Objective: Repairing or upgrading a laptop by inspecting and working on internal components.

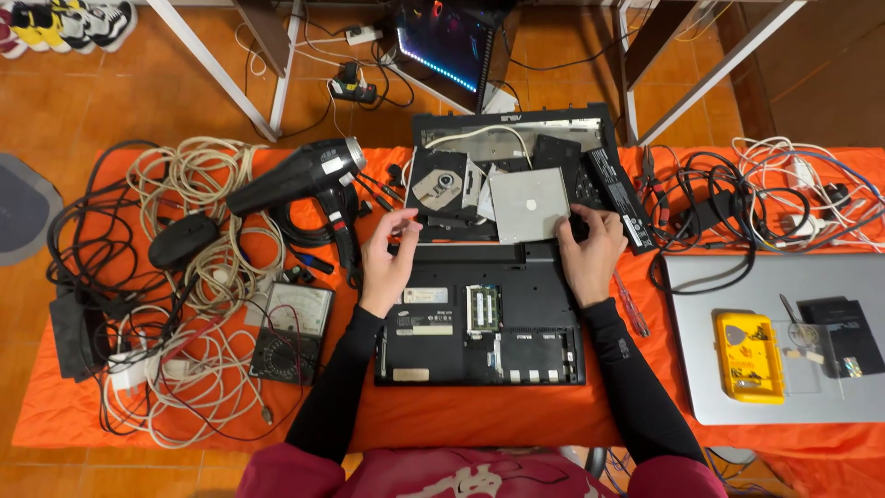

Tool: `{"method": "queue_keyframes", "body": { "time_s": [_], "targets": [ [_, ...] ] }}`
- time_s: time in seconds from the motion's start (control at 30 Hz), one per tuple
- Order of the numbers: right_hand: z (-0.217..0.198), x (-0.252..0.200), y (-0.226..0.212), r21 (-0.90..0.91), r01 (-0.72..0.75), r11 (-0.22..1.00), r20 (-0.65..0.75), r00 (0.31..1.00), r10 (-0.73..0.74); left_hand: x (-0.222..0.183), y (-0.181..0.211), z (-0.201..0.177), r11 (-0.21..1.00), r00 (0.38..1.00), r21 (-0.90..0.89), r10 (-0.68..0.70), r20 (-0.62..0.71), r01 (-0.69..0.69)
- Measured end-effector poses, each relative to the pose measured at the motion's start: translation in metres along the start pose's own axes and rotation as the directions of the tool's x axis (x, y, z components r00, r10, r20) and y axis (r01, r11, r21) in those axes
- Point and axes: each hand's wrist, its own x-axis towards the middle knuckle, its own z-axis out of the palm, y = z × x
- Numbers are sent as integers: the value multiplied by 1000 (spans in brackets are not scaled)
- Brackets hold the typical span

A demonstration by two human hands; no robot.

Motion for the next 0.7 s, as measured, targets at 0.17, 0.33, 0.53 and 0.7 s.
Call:
{"method": "queue_keyframes", "body": {
  "time_s": [0.17,0.33,0.53,0.7],
  "targets": [
    [1,1,2,-22,12,1000,-3,1000,-12,-1,-6,0,999,999,3,34,1,-34],
    [3,-1,7,-26,23,999,-7,1000,-23,-1,-7,1,999,999,23,40,-2,-40],
    [0,0,3,-7,40,999,-13,999,-40,-2,-8,2,998,998,27,54,17,-55],
    [-3,1,-1,51,-8,999,1,1000,8,0,-4,2,999,999,23,45,15,-45]
  ]
}}
